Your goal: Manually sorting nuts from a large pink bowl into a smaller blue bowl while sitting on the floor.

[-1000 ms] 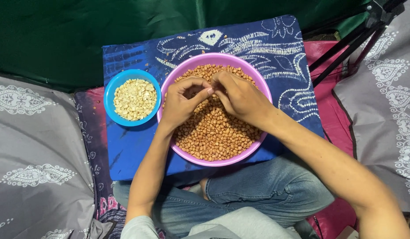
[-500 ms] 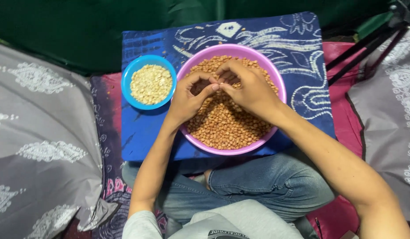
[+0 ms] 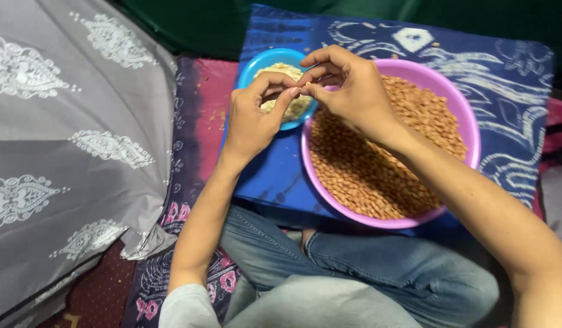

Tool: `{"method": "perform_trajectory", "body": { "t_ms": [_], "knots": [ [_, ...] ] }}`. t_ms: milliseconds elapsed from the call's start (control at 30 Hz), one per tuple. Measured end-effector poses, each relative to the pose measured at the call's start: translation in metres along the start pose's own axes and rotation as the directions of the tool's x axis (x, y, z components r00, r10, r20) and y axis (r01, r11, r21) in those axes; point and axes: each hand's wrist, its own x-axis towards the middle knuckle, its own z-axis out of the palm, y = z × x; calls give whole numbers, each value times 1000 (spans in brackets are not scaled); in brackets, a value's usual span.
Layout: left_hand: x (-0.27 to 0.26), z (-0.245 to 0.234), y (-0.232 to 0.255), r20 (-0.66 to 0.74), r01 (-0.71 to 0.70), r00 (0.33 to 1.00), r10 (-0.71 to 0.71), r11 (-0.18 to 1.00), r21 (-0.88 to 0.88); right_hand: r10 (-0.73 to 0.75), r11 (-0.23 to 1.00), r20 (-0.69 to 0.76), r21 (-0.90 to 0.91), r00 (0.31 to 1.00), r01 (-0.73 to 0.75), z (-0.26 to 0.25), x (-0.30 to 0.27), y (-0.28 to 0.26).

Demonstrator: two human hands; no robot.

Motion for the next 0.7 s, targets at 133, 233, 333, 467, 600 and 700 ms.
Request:
{"method": "perform_trajectory", "body": {
  "t_ms": [133,233,333,467,600,700],
  "knots": [
    [8,-22,-12,-53,0,999,8,989,150,-7,999,64,-50,998,10,14,31,8],
    [17,-30,-29,-18,-20,1000,24,984,176,57,998,119,-41,991,-53,17,47,26],
    [27,-30,-50,-17,-24,999,28,977,214,88,995,150,-55,985,-81,14,60,42],
    [41,-25,-66,29,-34,999,28,972,233,84,989,168,-132,982,-62,6,71,56],
    [50,-23,-69,96,6,994,-52,904,428,138,968,182,-232,974,-94,2,77,64],
    [49,-22,-77,125,-21,991,-54,847,531,129,967,178,-241,976,-83,1,76,69]
  ]
}}
